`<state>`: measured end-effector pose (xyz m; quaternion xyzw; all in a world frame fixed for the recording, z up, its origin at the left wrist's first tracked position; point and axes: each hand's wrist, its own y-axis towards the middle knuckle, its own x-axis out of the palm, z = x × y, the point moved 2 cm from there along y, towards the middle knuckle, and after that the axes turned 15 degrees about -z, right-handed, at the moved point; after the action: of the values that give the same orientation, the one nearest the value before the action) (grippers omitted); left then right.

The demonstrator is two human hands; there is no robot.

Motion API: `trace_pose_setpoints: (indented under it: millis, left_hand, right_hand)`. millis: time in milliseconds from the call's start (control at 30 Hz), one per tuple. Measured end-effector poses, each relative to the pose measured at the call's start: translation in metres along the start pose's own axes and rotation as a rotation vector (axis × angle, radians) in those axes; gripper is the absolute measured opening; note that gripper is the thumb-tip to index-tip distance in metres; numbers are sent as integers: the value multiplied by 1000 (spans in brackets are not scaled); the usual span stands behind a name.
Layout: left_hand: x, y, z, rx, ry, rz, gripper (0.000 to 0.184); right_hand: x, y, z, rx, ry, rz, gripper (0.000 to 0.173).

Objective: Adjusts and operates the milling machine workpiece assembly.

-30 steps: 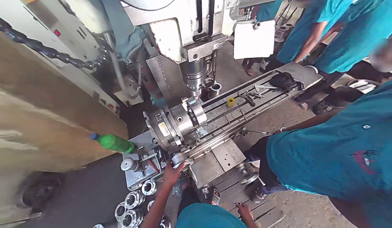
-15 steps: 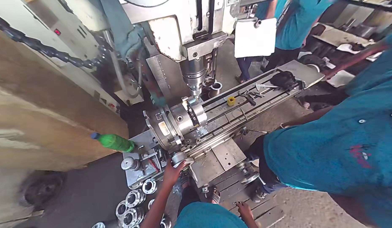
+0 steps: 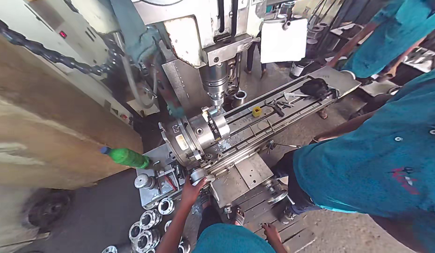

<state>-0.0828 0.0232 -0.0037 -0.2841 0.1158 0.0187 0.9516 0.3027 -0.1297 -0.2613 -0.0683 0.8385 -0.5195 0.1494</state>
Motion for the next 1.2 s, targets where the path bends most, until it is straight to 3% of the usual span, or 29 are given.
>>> trace_pose_setpoints:
  millis: [500,1200]
  left_hand:
    - [0,2,-4,-20,-36,2,95]
    - [1,2,-3,5,-66,-3,90]
  right_hand:
    - [0,1,-3,-9,-5,-1,34]
    - [1,8,0,-21,-4,4,33]
